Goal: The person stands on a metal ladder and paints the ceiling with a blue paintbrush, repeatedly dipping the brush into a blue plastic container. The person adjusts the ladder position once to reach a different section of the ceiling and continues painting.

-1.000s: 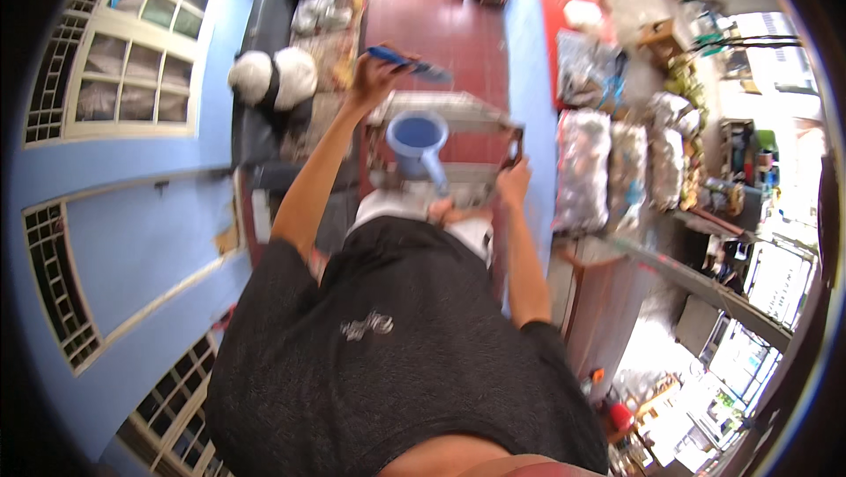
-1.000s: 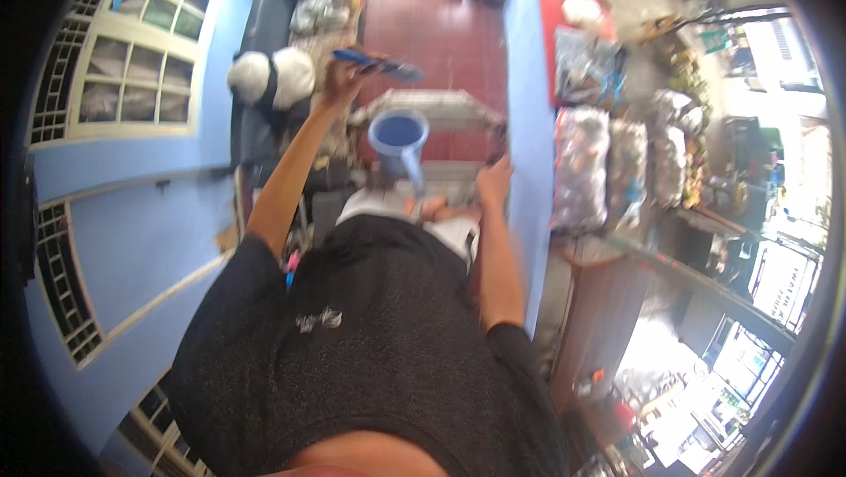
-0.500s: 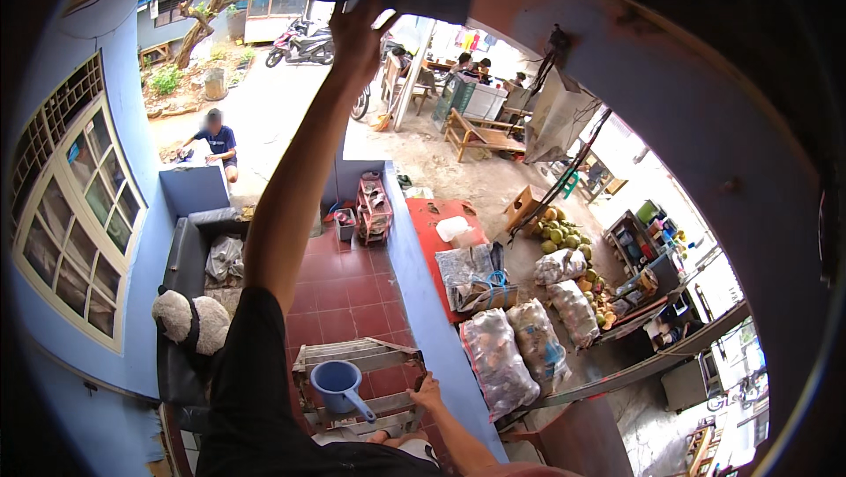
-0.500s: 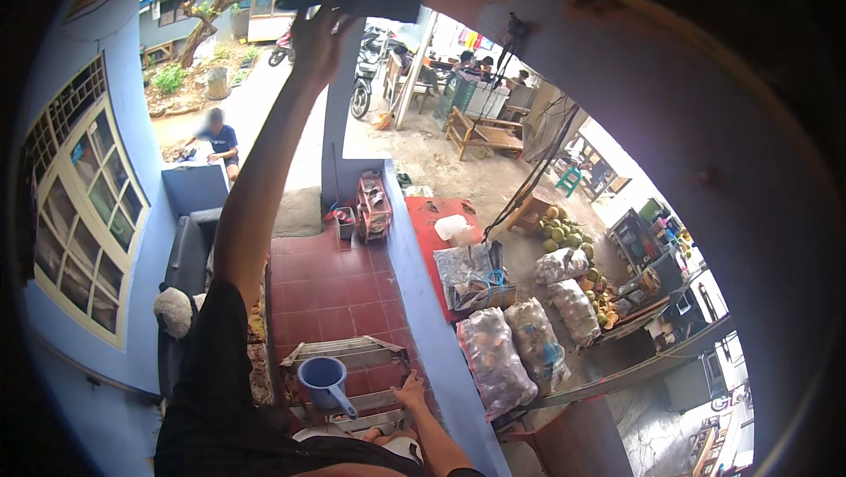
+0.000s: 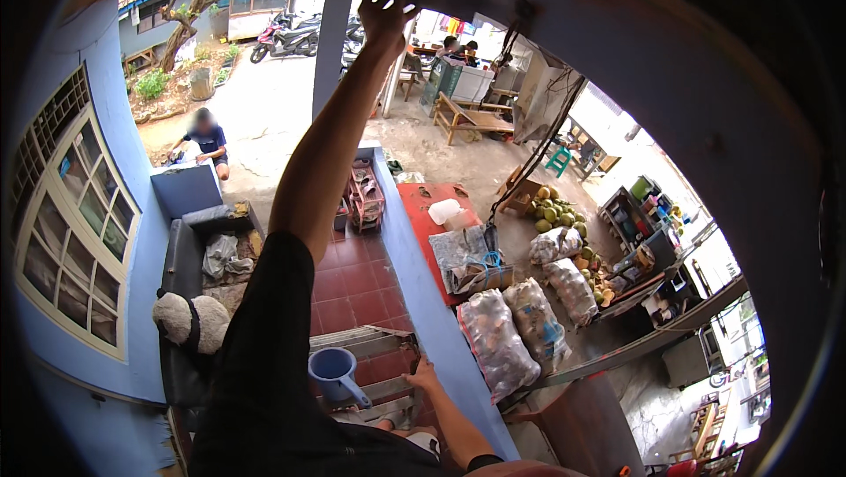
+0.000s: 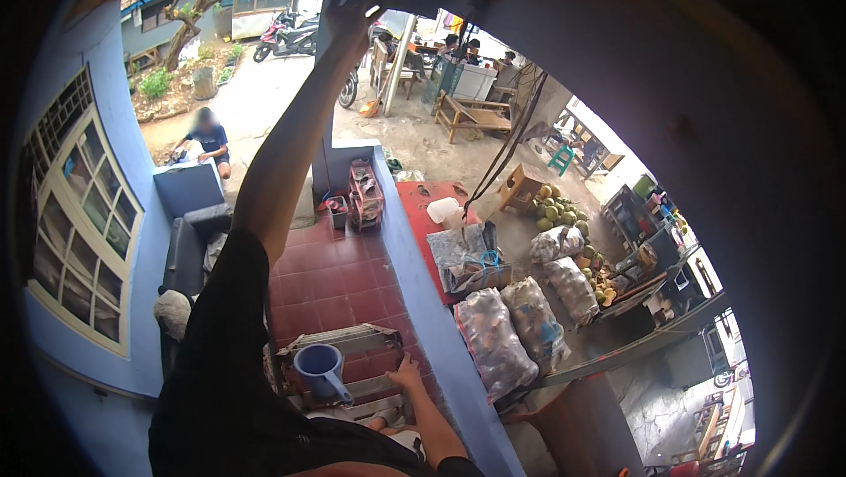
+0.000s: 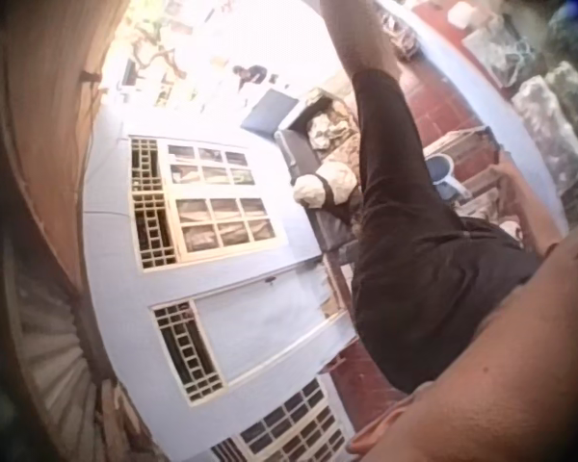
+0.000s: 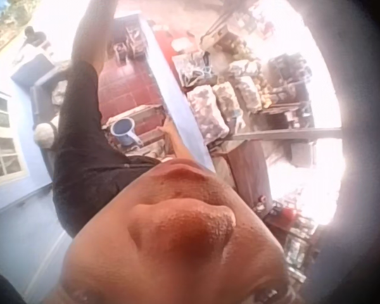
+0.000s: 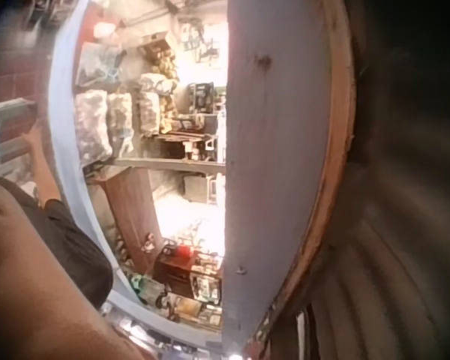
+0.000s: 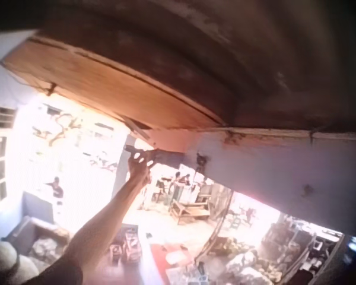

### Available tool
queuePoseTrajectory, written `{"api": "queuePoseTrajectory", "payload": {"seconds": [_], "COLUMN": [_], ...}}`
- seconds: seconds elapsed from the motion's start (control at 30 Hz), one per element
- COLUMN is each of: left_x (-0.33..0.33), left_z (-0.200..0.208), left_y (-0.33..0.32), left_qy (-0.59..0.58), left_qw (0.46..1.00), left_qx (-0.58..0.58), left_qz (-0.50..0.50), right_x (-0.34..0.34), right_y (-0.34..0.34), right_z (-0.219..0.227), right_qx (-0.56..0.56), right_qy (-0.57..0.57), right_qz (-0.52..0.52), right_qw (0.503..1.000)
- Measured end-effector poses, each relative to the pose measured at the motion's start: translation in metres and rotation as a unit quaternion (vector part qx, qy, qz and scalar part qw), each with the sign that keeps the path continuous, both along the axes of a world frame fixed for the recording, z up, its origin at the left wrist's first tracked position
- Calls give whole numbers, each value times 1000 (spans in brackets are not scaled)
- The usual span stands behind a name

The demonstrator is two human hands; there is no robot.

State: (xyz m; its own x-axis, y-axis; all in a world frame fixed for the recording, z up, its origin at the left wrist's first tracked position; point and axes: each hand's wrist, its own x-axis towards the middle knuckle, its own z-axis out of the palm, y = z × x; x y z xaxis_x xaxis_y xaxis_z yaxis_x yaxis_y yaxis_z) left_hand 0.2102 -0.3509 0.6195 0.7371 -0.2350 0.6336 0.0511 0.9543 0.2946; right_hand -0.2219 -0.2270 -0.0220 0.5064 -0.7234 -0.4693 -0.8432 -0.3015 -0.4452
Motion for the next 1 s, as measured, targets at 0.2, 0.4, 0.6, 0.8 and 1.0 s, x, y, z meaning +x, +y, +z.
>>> {"api": "queuePoseTrajectory", "payload": {"seconds": [0.2,0.4,0.6,0.8,1.0], "left_x": [-31,-6,-20,-7,27], "left_z": [9,19,28,47,44], "left_y": [4,-19,-17,-18,-44], "left_qy": [30,9,-22,11,-61], "left_qw": [996,996,996,993,988], "left_qx": [-36,1,-76,-58,-107], "left_qz": [-71,89,-42,99,-91], "right_x": [0,3,-5,1,-2], "right_y": [-2,0,-1,-2,2], "right_z": [1,2,0,-1,3], "right_qx": [21,-4,15,1,10], "right_qy": [-5,-11,-10,-15,-2], "right_qz": [-7,8,-9,-3,-28], "right_qw": [1000,1000,1000,1000,1000]}}
